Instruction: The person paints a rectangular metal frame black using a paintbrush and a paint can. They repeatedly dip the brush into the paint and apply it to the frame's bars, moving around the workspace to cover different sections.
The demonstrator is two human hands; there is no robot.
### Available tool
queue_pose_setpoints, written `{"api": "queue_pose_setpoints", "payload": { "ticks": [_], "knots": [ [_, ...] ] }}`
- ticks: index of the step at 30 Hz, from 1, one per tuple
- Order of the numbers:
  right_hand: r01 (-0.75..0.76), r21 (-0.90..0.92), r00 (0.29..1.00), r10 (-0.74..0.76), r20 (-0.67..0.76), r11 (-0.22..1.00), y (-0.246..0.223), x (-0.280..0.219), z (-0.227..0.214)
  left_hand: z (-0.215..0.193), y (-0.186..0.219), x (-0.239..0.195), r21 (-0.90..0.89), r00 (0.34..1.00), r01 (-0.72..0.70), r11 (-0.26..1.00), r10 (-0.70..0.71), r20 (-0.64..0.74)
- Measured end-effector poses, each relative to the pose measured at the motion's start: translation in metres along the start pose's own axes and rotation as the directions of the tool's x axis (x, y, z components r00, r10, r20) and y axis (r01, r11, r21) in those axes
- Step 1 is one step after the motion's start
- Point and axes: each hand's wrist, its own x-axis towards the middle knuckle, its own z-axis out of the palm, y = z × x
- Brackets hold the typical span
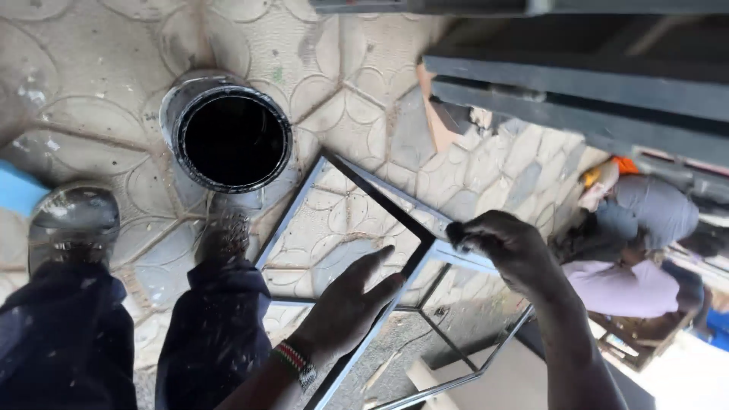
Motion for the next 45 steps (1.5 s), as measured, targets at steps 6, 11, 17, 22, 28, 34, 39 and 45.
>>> {"api": "queue_pose_setpoints", "payload": {
  "ticks": [6, 11, 17, 22, 28, 34, 39, 45],
  "knots": [
    [0.197, 0.186, 0.887, -0.256, 0.385, 0.963, 0.025, 0.082, 0.023, -0.004, -0.02, 0.048, -0.1, 0.995, 0.035, 0.994, -0.043, -0.087],
    [0.114, 0.141, 0.866, -0.168, 0.471, 0.983, 0.035, 0.15, 0.08, -0.024, -0.009, 0.07, -0.163, 0.984, 0.125, 0.979, -0.144, -0.109],
    [0.029, -0.132, 0.838, 0.048, 0.544, 0.991, 0.033, 0.257, 0.17, -0.042, -0.041, 0.103, -0.141, 0.971, 0.127, 0.982, -0.152, -0.184],
    [0.007, -0.086, 0.81, 0.045, 0.584, 0.996, 0.068, 0.342, 0.242, -0.058, -0.058, 0.116, -0.255, 0.942, 0.209, 0.944, -0.264, -0.206],
    [0.015, -0.231, 0.829, 0.118, 0.547, 0.973, 0.059, 0.377, 0.284, -0.059, -0.077, 0.121, -0.366, 0.907, 0.239, 0.899, -0.341, -0.247],
    [-0.205, -0.317, 0.816, 0.341, 0.468, 0.926, 0.057, 0.387, 0.302, -0.058, -0.087, 0.129, -0.402, 0.897, 0.243, 0.883, -0.362, -0.253],
    [-0.111, -0.596, 0.804, 0.425, 0.416, 0.795, 0.058, 0.39, 0.3, -0.06, -0.086, 0.131, -0.47, 0.88, 0.257, 0.844, -0.406, -0.248],
    [0.029, -0.433, 0.843, 0.21, 0.494, 0.901, -0.024, 0.394, 0.281, -0.059, -0.098, 0.131, -0.496, 0.882, 0.199, 0.845, -0.375, -0.285]
  ]
}}
